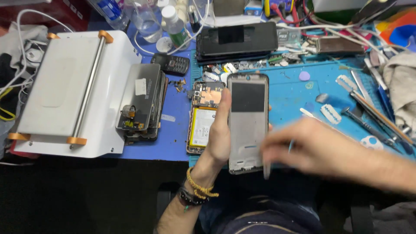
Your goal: Cleaning and preparing a smartphone frame for a new screen installation using specialized tools.
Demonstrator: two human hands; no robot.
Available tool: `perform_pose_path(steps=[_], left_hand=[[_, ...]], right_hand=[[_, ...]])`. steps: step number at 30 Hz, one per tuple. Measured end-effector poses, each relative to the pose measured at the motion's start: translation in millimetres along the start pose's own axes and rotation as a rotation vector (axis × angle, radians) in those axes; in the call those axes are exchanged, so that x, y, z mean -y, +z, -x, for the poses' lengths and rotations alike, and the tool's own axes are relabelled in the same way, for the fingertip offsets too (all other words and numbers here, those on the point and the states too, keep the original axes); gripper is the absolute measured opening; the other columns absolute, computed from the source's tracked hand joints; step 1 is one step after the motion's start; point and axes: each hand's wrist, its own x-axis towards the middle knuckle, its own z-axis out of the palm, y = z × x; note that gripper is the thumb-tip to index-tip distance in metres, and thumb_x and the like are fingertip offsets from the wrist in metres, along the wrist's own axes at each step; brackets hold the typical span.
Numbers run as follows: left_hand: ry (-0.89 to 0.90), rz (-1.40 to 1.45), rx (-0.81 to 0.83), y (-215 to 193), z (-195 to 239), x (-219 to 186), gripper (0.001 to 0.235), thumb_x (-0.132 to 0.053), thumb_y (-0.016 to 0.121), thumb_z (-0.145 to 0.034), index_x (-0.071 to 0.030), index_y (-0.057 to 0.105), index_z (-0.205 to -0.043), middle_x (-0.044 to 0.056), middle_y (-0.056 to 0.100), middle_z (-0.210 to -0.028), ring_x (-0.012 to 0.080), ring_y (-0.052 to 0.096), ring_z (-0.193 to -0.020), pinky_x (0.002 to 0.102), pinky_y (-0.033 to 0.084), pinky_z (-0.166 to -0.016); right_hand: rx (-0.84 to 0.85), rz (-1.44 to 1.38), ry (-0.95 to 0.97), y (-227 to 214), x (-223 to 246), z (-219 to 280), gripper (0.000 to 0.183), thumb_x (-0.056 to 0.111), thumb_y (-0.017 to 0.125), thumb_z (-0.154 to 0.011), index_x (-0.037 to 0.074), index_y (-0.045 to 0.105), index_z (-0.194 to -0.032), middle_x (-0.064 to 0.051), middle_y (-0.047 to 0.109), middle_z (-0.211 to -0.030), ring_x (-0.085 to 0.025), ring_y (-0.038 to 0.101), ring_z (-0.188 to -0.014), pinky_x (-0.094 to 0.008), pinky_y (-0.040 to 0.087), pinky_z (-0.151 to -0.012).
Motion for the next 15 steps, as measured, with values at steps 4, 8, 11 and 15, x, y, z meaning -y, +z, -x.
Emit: perform_pose_path(steps=[4,8,11,15], left_hand=[[0.011,0.209,-0.039,27.8,0.8,-20.1,0.081,-0.072,0.026,-0.103,-0.005,0.057,-0.137,0.012,0.066,-0.115,0.0250,0.069,-0.092,0.048,0.063,-0.073],[0.219,0.217,-0.146,19.0,-6.0,-16.9,0.085,-0.074,0.024,-0.106,0.000,0.056,-0.136,0.013,0.064,-0.121,0.0252,0.068,-0.095,0.048,0.064,-0.077],[0.434,0.147,-0.143,16.5,-13.7,-4.9,0.091,-0.076,0.022,-0.108,0.004,0.056,-0.132,0.021,0.061,-0.112,0.0298,0.066,-0.095,0.046,0.063,-0.083],[0.593,0.078,-0.066,21.6,-19.2,5.7,0.085,-0.075,0.021,-0.113,0.001,0.053,-0.132,0.013,0.060,-0.124,0.0218,0.061,-0.101,0.044,0.063,-0.086]], right_hand=[[-0.595,0.089,0.054,-35.6,4.9,-0.2,0.011,0.005,0.063,-0.107,-0.004,0.063,-0.112,-0.013,0.070,-0.096,-0.017,0.071,-0.089,-0.029,0.060,-0.078],[-0.459,0.017,0.229,-4.1,-34.2,35.0,0.017,-0.003,0.059,-0.116,-0.007,0.070,-0.103,-0.016,0.073,-0.090,-0.021,0.074,-0.082,-0.035,0.062,-0.086],[-0.499,-0.503,0.222,17.2,-30.4,41.1,0.010,-0.002,0.059,-0.103,-0.002,0.066,-0.111,-0.010,0.071,-0.094,-0.015,0.072,-0.083,-0.029,0.065,-0.079],[-0.455,-0.419,0.227,23.3,-23.9,34.7,0.009,0.000,0.062,-0.104,-0.005,0.068,-0.108,-0.012,0.072,-0.089,-0.016,0.072,-0.077,-0.027,0.062,-0.074]])
